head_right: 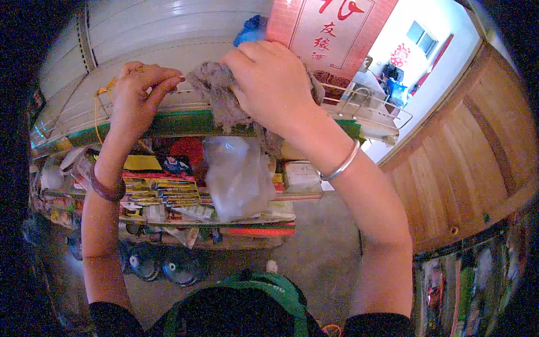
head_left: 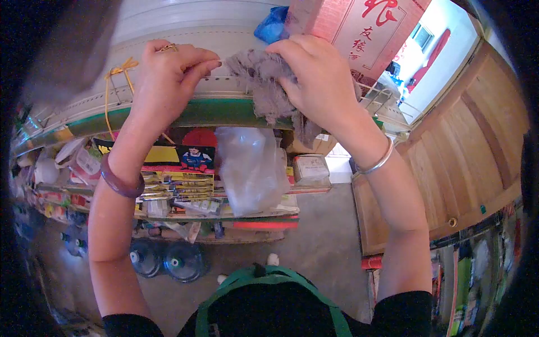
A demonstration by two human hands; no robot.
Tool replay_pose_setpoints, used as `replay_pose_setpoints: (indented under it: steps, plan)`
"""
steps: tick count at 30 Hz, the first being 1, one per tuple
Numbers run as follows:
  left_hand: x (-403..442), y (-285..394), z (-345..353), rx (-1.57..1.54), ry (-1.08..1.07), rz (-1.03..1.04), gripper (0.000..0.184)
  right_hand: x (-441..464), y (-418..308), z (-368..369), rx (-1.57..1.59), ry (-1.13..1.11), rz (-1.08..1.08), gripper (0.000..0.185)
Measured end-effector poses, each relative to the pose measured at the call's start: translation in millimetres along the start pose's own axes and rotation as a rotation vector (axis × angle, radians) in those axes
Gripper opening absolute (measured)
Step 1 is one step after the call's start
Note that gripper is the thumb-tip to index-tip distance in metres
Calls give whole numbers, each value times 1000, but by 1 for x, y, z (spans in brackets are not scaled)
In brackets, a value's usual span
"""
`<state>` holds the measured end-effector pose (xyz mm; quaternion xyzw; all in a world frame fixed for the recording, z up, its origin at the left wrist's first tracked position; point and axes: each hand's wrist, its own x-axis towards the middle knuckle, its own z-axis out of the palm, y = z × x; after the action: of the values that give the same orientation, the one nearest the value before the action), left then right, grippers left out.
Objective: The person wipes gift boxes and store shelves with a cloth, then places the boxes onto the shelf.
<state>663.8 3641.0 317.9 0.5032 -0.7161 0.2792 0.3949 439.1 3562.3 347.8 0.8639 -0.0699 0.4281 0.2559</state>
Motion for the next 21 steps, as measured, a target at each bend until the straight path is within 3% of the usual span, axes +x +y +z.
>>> replay_pose_setpoints:
  steps: [3, 6, 8, 9, 11, 13, 15, 17, 20, 21]
  plan:
    - [0, 0, 0, 19, -1, -11, 13, -1, -1, -1, -25, -87, 91, 34]
    - [0, 2, 0, 31, -23, -29, 14, -4, -3, 10, 51, 192, 108, 22]
    - [1, 7, -7, 51, -85, -55, 18, 5, 4, -6, 177, 331, 327, 28]
    - [0, 10, -10, -2, 2, -27, 21, 13, 4, -16, 242, 401, 435, 31]
    - [-2, 17, -18, -101, 181, 38, 28, 34, -14, -37, 507, 481, 413, 33]
    - [-16, 45, -36, -884, 190, -282, 38, 38, -35, -38, 563, 453, 369, 37]
    - [-31, 76, -48, -1569, 225, -556, 45, 45, -65, -7, 412, 378, 67, 48]
    - [-42, 97, -55, -2153, 321, -771, 48, 31, -96, -2, 659, 250, 31, 57]
    - [-75, 61, -53, -2032, 388, -743, 44, 14, -85, -20, 843, 186, 10, 62]
    - [-70, 54, -61, -1693, 535, -867, 44, 1, -71, -28, 689, 172, 66, 60]
